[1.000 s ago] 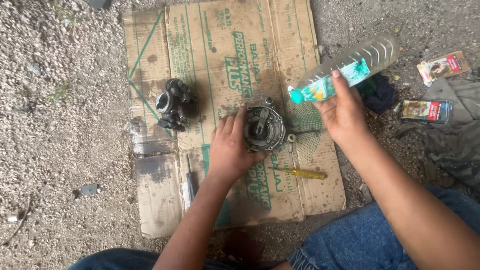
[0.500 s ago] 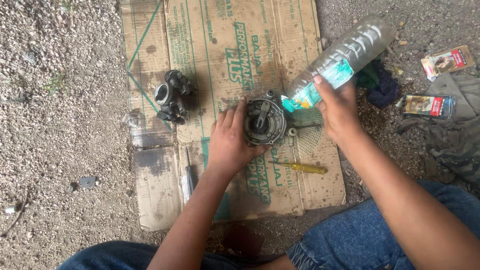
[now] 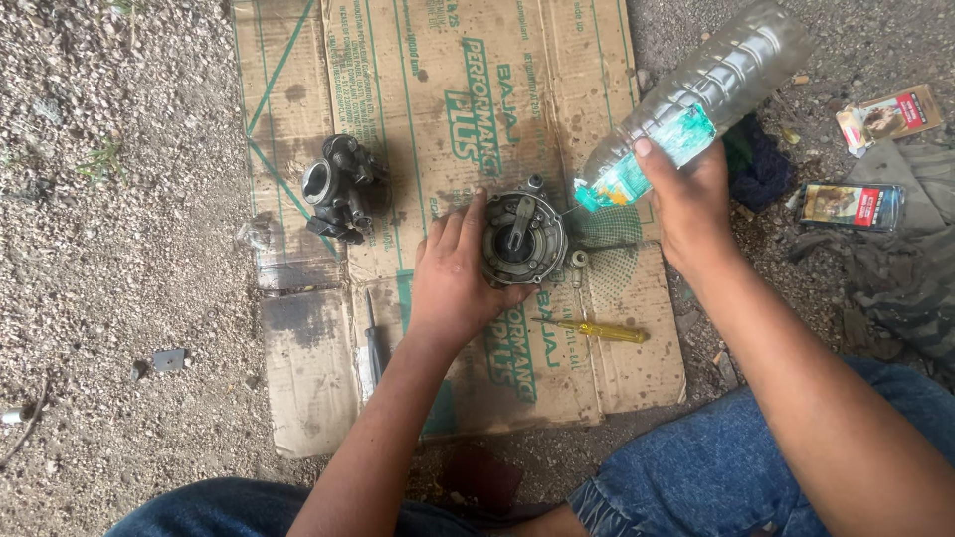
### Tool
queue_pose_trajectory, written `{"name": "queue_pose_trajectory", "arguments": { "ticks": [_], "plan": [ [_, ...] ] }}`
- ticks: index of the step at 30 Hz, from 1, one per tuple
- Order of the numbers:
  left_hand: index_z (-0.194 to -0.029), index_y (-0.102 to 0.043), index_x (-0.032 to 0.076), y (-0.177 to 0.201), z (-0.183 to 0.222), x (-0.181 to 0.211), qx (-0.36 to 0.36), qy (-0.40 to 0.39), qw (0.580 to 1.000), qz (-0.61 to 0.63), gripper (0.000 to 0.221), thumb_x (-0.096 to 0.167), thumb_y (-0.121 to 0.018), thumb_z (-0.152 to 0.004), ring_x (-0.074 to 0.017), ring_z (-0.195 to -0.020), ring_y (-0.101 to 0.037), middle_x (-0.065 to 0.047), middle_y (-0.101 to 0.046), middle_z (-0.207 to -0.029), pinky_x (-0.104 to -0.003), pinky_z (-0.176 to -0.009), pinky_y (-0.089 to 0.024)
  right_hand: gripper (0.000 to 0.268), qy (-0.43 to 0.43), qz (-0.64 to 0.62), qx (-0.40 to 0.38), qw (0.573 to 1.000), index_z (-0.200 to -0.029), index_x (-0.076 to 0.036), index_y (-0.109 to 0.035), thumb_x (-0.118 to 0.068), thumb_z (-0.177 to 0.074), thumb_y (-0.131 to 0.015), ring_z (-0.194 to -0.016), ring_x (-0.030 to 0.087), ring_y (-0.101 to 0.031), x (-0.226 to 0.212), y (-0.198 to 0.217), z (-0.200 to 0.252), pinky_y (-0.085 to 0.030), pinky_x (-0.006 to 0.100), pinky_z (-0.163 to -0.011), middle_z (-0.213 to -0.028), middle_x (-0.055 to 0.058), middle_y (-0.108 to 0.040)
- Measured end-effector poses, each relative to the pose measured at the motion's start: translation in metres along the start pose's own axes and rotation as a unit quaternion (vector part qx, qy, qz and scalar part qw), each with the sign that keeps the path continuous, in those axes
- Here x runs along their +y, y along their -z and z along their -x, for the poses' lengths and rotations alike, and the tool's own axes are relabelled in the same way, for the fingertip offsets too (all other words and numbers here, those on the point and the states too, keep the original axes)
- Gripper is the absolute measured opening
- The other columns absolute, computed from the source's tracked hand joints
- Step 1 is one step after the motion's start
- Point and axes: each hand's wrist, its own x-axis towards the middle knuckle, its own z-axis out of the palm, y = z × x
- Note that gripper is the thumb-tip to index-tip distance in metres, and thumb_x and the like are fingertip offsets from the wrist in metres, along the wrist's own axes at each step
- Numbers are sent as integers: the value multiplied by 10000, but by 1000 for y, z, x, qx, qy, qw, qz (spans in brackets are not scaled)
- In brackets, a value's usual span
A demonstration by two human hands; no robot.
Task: The person cleans carburetor parts by pouring liquid from a plastic bottle onto them and wiping with a green cloth, then uses a screwdriver to manipulate small internal components.
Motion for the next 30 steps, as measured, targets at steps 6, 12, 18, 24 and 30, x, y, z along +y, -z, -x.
{"name": "queue_pose_trajectory", "arguments": {
  "ticks": [6,12,18,24,30],
  "plan": [
    [-1523,-346,33,-1,0,0,-2,3,1000,-3,1257,455,-975,-520,-367,-1322,-475,-176,-544,-1395,-496,-1090,-385,457,1,-4,-1,1000,-1370,-99,-475,-111,-998,-740,-1170,121,-611,-1,0,0,-536,329,-1057,-1253,20,-597],
    [-1524,-351,28,-2,0,-2,2,-3,1000,1,1252,446,-973,-521,-363,-1303,-487,-173,-551,-1386,-494,-1083,-396,459,-8,-1,13,1000,-1359,-105,-479,-101,-988,-749,-1150,113,-611,0,2,-1,-541,325,-1029,-1238,11,-599],
    [-1522,-348,24,-1,0,-1,5,-6,1000,3,1251,440,-977,-525,-362,-1297,-491,-167,-558,-1372,-494,-1077,-400,458,-3,-4,9,1000,-1377,-91,-474,-89,-1008,-746,-1172,127,-601,0,2,-2,-526,334,-1056,-1261,24,-592],
    [-1525,-349,34,0,1,0,4,-6,1000,-6,1246,431,-977,-525,-355,-1292,-493,-161,-553,-1371,-486,-1084,-399,455,-6,2,-6,1000,-1390,-98,-458,-87,-1015,-714,-1222,131,-592,-4,0,0,-519,357,-1114,-1292,28,-578],
    [-1518,-360,33,0,1,0,11,-11,1000,-5,1233,433,-976,-528,-354,-1303,-495,-154,-557,-1378,-486,-1090,-398,448,-8,1,1,1000,-1380,-100,-461,-84,-1014,-719,-1203,129,-594,-2,0,0,-529,351,-1086,-1279,26,-580]
  ]
}}
